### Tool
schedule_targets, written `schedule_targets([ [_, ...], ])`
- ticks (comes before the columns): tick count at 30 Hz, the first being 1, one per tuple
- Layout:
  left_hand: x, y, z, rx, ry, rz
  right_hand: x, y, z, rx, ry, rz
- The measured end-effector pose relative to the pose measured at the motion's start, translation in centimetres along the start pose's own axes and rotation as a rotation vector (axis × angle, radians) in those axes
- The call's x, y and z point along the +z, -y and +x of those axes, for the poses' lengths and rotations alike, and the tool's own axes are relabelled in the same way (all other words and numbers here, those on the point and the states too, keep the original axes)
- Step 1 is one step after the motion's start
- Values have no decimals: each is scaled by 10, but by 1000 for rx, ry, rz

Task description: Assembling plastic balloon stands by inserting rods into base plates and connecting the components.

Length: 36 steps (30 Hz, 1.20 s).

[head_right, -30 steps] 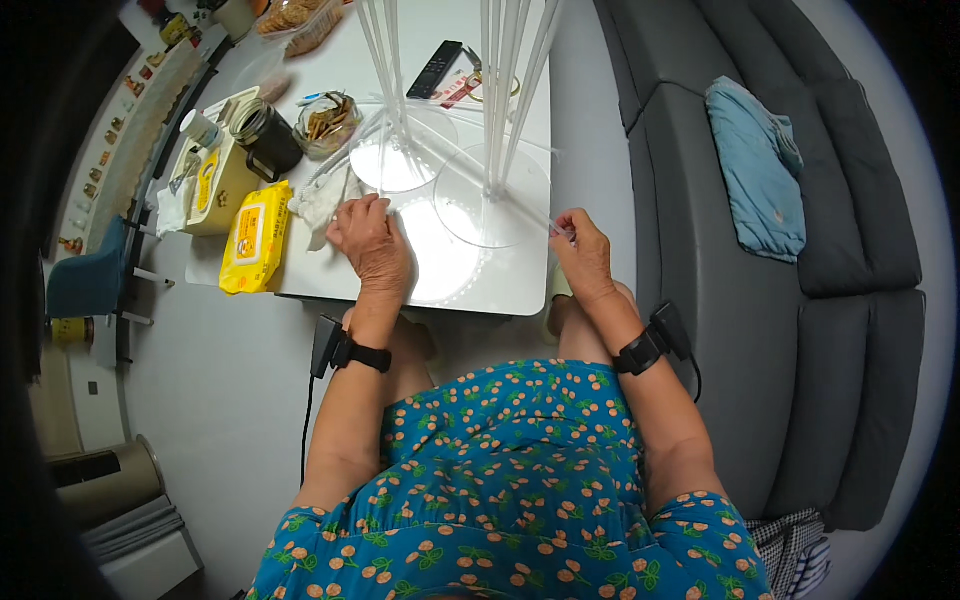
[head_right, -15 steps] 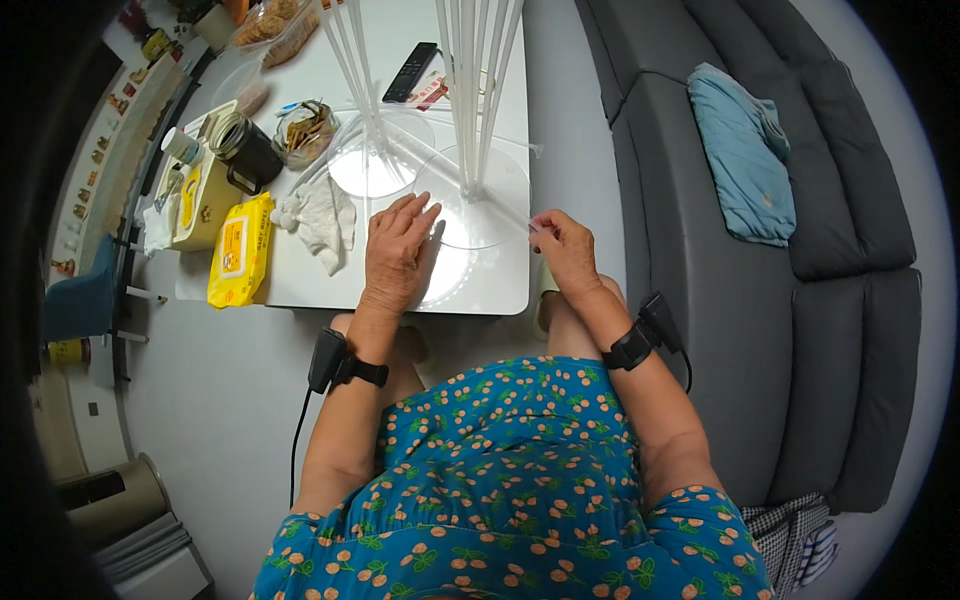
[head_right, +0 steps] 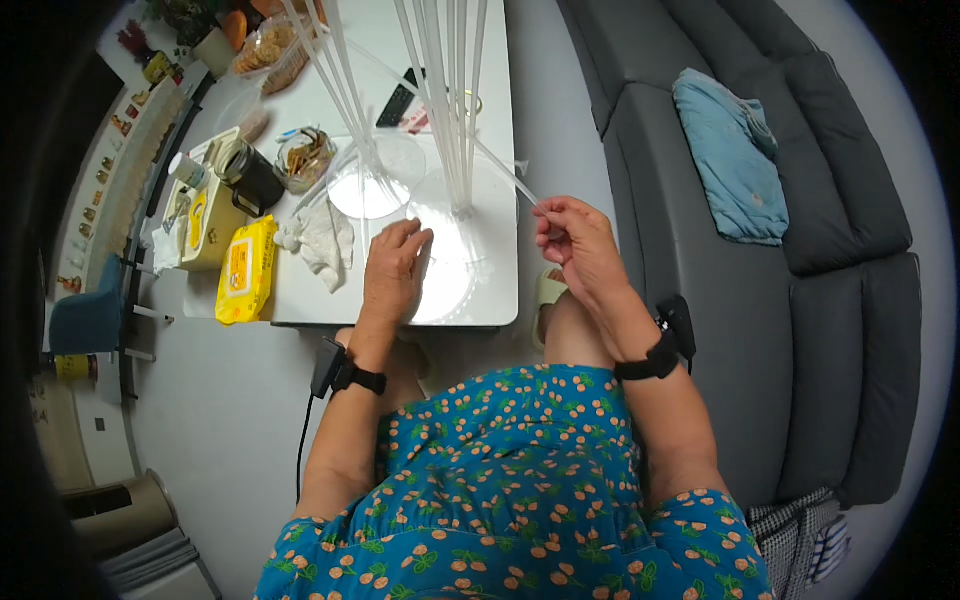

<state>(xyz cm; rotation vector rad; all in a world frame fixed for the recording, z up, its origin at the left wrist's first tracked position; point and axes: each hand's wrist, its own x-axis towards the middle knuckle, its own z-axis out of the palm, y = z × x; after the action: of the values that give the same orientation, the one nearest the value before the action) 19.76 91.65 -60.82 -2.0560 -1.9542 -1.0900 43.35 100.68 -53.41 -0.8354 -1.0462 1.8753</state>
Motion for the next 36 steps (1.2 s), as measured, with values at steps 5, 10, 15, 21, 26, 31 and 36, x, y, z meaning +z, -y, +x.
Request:
schedule_targets([
  [5, -26, -11, 9, 14, -1, -20, 20, 69, -25, -112, 31, 6],
  [10, -50, -30, 15, 0, 12, -13, 43, 139, -52, -268, 87, 1],
  [15, -63, -41, 11, -20, 42, -4, 52, 173, -65, -385, 75, -55],
  [21, -62, -49, 6, -24, 43, -16, 34, 155, -78, -324, 2, -95],
  [26, -46, -41, -8, -9, 21, -44, -6, 107, -98, -189, -77, -47],
  [31, -34, -23, -15, -13, 27, -61, -59, 61, -122, -135, -109, 53],
  [36, -19, -18, -23, -22, 25, -36, -131, 27, -158, -46, -228, 30],
])
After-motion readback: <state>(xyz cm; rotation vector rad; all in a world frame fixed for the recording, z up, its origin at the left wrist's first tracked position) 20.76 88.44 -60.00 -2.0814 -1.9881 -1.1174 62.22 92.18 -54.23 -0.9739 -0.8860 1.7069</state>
